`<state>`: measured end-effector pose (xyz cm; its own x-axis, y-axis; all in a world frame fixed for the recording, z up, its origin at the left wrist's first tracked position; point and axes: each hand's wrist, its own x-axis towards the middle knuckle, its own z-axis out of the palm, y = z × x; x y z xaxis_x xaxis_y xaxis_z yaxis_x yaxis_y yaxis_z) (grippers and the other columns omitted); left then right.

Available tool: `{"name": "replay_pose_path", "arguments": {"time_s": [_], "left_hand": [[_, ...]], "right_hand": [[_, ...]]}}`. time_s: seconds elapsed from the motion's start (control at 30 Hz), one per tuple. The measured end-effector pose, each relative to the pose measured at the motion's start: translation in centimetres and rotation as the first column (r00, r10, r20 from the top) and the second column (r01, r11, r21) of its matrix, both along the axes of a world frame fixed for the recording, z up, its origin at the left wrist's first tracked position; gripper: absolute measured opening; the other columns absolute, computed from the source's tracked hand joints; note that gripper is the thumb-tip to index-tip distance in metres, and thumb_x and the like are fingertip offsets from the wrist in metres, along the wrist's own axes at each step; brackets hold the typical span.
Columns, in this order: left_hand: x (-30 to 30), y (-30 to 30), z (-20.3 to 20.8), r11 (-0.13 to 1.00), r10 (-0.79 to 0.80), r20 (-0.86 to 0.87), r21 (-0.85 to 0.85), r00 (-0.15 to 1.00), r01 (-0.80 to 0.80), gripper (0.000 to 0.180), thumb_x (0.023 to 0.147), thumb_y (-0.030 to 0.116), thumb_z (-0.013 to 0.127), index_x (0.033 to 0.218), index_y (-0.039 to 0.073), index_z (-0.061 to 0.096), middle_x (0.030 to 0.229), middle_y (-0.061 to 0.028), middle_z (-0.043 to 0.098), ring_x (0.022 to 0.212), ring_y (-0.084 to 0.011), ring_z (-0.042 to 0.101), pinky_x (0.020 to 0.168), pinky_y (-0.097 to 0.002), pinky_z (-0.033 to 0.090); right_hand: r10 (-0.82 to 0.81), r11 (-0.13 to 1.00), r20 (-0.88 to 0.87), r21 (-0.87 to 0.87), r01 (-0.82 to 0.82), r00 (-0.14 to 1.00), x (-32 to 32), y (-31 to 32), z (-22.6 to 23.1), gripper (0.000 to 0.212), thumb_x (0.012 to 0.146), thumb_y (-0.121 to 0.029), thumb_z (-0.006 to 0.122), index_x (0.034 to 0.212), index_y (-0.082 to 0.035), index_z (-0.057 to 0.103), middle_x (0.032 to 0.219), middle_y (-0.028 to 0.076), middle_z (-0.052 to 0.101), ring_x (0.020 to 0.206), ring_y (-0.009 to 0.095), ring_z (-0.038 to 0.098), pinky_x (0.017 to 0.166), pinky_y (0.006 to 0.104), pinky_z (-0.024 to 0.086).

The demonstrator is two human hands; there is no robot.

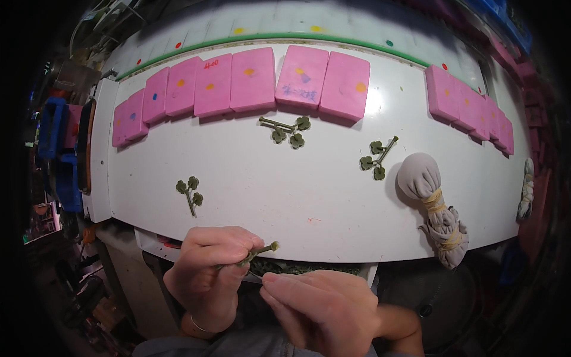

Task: The person opens pink rectangular molds to remove small green clover-shaped items. They wipe the molds with a cloth and place the clover items into blue bins. The person also handles a bundle of clover items, separating them and placing them into the bins.

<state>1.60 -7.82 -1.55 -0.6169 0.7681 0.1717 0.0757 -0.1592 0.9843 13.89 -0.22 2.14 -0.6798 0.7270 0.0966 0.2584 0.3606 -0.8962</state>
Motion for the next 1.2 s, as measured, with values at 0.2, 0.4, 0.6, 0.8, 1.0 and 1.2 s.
{"name": "replay_pose_path", "arguments": {"time_s": [0.2, 0.4, 0.6, 0.8, 1.0, 1.2], "left_hand": [[0.0, 0.3, 0.0, 1.000, -0.014, 0.007, -0.005, 1.000, 0.014, 0.018, 0.077, -0.011, 0.062, 0.093, -0.003, 0.062, 0.094, -0.0155, 0.061, 0.086, -0.0230, 0.063, 0.074, -0.0296, 0.053], [-0.1, 0.1, -0.2, 0.999, -0.036, 0.034, -0.028, 0.999, 0.037, 0.018, 0.078, -0.010, 0.062, 0.094, -0.003, 0.062, 0.095, -0.0156, 0.061, 0.087, -0.0225, 0.063, 0.074, -0.0287, 0.053], [-0.1, 0.1, -0.4, 0.998, -0.059, 0.069, -0.008, 0.996, 0.060, 0.020, 0.078, -0.010, 0.062, 0.096, -0.003, 0.061, 0.096, -0.0156, 0.061, 0.088, -0.0220, 0.063, 0.074, -0.0282, 0.053], [-0.1, 0.1, -0.6, 0.997, -0.078, 0.091, -0.001, 0.993, 0.079, 0.020, 0.078, -0.010, 0.062, 0.097, -0.003, 0.060, 0.097, -0.0156, 0.061, 0.089, -0.0219, 0.062, 0.074, -0.0276, 0.052], [-0.3, 0.3, -0.7, 0.997, -0.058, 0.156, -0.038, 0.986, 0.064, 0.019, 0.080, -0.011, 0.059, 0.098, -0.005, 0.059, 0.098, -0.0162, 0.060, 0.089, -0.0215, 0.062, 0.077, -0.0272, 0.052], [0.1, 0.8, -0.6, 0.998, -0.050, 0.486, -0.009, 0.873, 0.062, 0.019, 0.084, -0.008, 0.055, 0.103, -0.012, 0.056, 0.098, -0.0161, 0.059, 0.088, -0.0181, 0.061, 0.078, -0.0271, 0.052]], "right_hand": [[0.070, 0.988, -0.050, -0.136, -0.076, 0.996, 0.2, 1.4, -0.1, 0.012, 0.088, -0.001, 0.051, 0.097, 0.003, 0.044, 0.070, 0.015, 0.063, 0.062, 0.015, 0.065, 0.055, 0.0244, 0.054], [0.079, 0.989, -0.141, -0.113, -0.095, 0.987, 0.3, 1.7, -0.8, 0.011, 0.087, 0.002, 0.050, 0.095, 0.007, 0.044, 0.066, 0.016, 0.062, 0.060, 0.016, 0.064, 0.054, 0.0240, 0.054], [0.066, 0.995, -0.146, -0.070, -0.076, 0.987, 0.0, 1.5, -0.6, 0.011, 0.086, 0.003, 0.050, 0.095, 0.007, 0.044, 0.067, 0.016, 0.062, 0.060, 0.015, 0.064, 0.054, 0.0244, 0.054], [0.095, 0.995, -0.127, -0.009, -0.097, 0.987, 0.2, 1.7, -1.0, 0.012, 0.087, 0.002, 0.050, 0.097, 0.006, 0.043, 0.069, 0.017, 0.062, 0.061, 0.015, 0.064, 0.055, 0.0238, 0.054], [-0.133, 0.986, -0.179, 0.073, 0.148, 0.975, 0.0, 2.6, -3.1, 0.018, 0.071, 0.009, 0.069, 0.086, 0.005, 0.059, 0.072, 0.011, 0.064, 0.050, 0.015, 0.057, 0.045, 0.0222, 0.045], [-0.117, 0.958, 0.065, 0.271, 0.096, 0.991, -0.3, 4.4, -6.0, 0.015, 0.069, 0.007, 0.067, 0.081, -0.001, 0.062, 0.078, 0.009, 0.058, 0.063, 0.022, 0.051, 0.053, 0.0285, 0.040]]}}
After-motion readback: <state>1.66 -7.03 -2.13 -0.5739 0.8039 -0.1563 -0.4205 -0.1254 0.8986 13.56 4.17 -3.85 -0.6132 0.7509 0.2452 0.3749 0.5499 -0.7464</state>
